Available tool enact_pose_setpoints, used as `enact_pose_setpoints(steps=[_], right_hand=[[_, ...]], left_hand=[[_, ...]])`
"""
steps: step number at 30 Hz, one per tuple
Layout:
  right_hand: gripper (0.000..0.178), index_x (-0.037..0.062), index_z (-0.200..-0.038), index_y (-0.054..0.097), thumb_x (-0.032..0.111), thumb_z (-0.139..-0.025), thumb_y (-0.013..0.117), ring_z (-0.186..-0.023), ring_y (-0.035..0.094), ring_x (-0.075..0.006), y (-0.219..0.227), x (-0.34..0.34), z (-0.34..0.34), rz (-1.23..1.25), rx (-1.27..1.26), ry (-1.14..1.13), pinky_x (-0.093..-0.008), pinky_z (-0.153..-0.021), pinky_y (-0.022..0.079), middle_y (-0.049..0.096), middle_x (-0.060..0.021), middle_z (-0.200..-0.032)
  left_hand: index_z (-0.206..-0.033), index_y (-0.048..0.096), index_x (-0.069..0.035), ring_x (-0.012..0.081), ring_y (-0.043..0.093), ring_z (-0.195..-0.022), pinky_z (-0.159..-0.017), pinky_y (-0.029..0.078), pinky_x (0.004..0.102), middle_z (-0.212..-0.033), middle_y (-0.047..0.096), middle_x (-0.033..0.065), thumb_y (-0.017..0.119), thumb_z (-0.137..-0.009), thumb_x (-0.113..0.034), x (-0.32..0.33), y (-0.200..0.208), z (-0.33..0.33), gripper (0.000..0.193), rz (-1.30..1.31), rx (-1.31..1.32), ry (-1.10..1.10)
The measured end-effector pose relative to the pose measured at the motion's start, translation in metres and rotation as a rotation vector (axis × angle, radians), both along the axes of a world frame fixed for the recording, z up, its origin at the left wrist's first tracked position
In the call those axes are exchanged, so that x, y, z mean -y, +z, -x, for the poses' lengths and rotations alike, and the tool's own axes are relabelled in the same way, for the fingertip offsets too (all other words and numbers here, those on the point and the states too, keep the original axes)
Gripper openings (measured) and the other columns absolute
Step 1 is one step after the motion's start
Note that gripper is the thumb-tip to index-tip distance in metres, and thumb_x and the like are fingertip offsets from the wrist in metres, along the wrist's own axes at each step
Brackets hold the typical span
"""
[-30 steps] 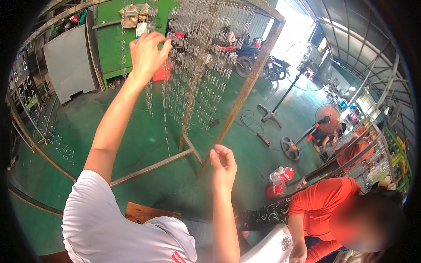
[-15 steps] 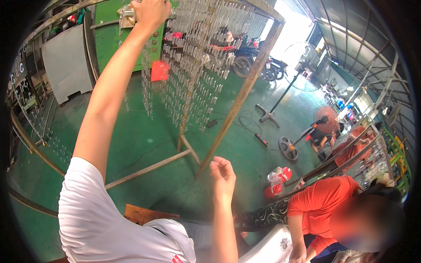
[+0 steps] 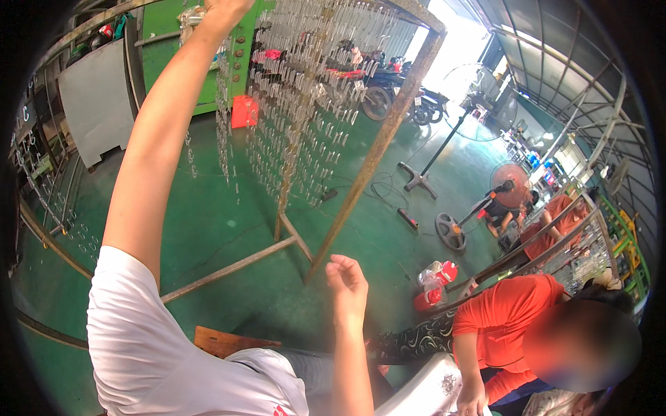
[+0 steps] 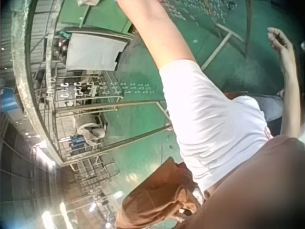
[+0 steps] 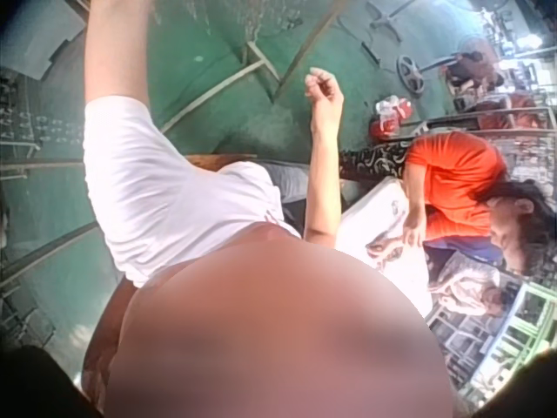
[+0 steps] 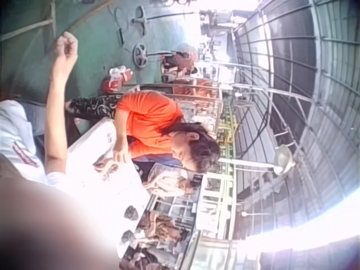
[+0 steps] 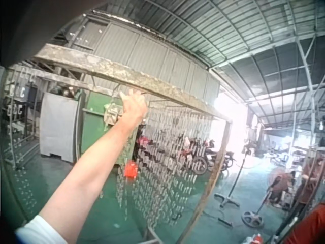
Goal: The person sits at a table and repeatedly picks up small metal hooks and S-shaped clips, linking them together by hand. The person then hangs the assembled chains onto a nearby metal rack. The process is repeated continuously with other workers visible in the background.
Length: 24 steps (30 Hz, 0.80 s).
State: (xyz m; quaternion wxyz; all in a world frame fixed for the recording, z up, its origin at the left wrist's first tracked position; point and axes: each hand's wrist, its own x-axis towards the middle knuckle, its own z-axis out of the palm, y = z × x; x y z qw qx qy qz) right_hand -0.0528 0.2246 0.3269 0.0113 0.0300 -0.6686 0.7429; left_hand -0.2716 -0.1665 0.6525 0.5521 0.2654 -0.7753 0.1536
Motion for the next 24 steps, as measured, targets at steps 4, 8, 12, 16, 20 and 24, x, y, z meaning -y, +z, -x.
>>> enact_pose_setpoints(steps=[4,8,12,16,20,24], right_hand=[[0.015,0.0041,-0.102,0.064,0.009,-0.088,0.067,-0.077,0.052,-0.0075,-0.001,0.0,-0.001,0.002,-0.008,0.003,-0.0227,-0.066,0.042,0.057,0.0022,-0.084],[0.016,0.0045,-0.103,0.064,0.01,-0.088,0.067,-0.076,0.051,-0.0067,-0.003,0.0,-0.002,0.0,-0.004,0.007,-0.0218,-0.067,0.042,0.058,0.0023,-0.086],[0.017,0.0051,-0.104,0.064,0.011,-0.088,0.067,-0.074,0.049,-0.0052,-0.004,-0.001,-0.003,0.003,-0.001,0.012,-0.0202,-0.067,0.041,0.059,0.0028,-0.089],[0.018,0.0057,-0.105,0.065,0.012,-0.088,0.067,-0.074,0.049,-0.0053,-0.005,-0.002,-0.004,-0.02,0.002,0.004,-0.0203,-0.067,0.041,0.059,0.0028,-0.089],[0.019,0.0057,-0.105,0.065,0.013,-0.088,0.067,-0.074,0.05,-0.0058,-0.007,-0.003,-0.004,-0.022,0.0,0.003,-0.0209,-0.068,0.041,0.059,0.0022,-0.089],[0.019,0.0053,-0.105,0.065,0.013,-0.088,0.067,-0.076,0.051,-0.0066,-0.01,-0.006,-0.002,-0.026,-0.003,-0.002,-0.0215,-0.069,0.042,0.06,0.0017,-0.09]], left_hand=[[-0.113,0.069,-0.014,0.0251,0.045,-0.13,-0.105,0.024,0.0652,-0.129,0.058,0.0045,0.046,-0.09,-0.027,-0.01,0.0,-0.019,0.034,-0.088,0.081,-0.027],[-0.111,0.07,-0.013,0.0266,0.046,-0.129,-0.105,0.023,0.0659,-0.129,0.058,0.0069,0.047,-0.089,-0.026,-0.009,-0.003,-0.02,0.034,-0.071,0.046,-0.029],[-0.11,0.07,-0.012,0.0286,0.049,-0.127,-0.105,0.021,0.0676,-0.128,0.059,0.0096,0.048,-0.088,-0.023,-0.002,-0.009,-0.018,0.033,-0.049,0.025,-0.047],[-0.105,0.071,-0.009,0.029,0.052,-0.123,-0.104,0.021,0.0691,-0.123,0.062,0.0111,0.05,-0.084,-0.022,0.0,-0.012,-0.021,0.032,-0.038,-0.017,-0.052],[-0.098,0.072,-0.008,0.0271,0.057,-0.115,-0.102,0.024,0.0695,-0.114,0.065,0.0099,0.052,-0.083,-0.025,0.003,-0.014,-0.023,0.03,-0.018,-0.085,-0.066],[-0.095,0.072,-0.009,0.0254,0.06,-0.107,-0.099,0.028,0.0696,-0.107,0.067,0.0087,0.053,-0.084,-0.028,0.005,-0.011,-0.022,0.03,-0.029,-0.115,-0.043]])
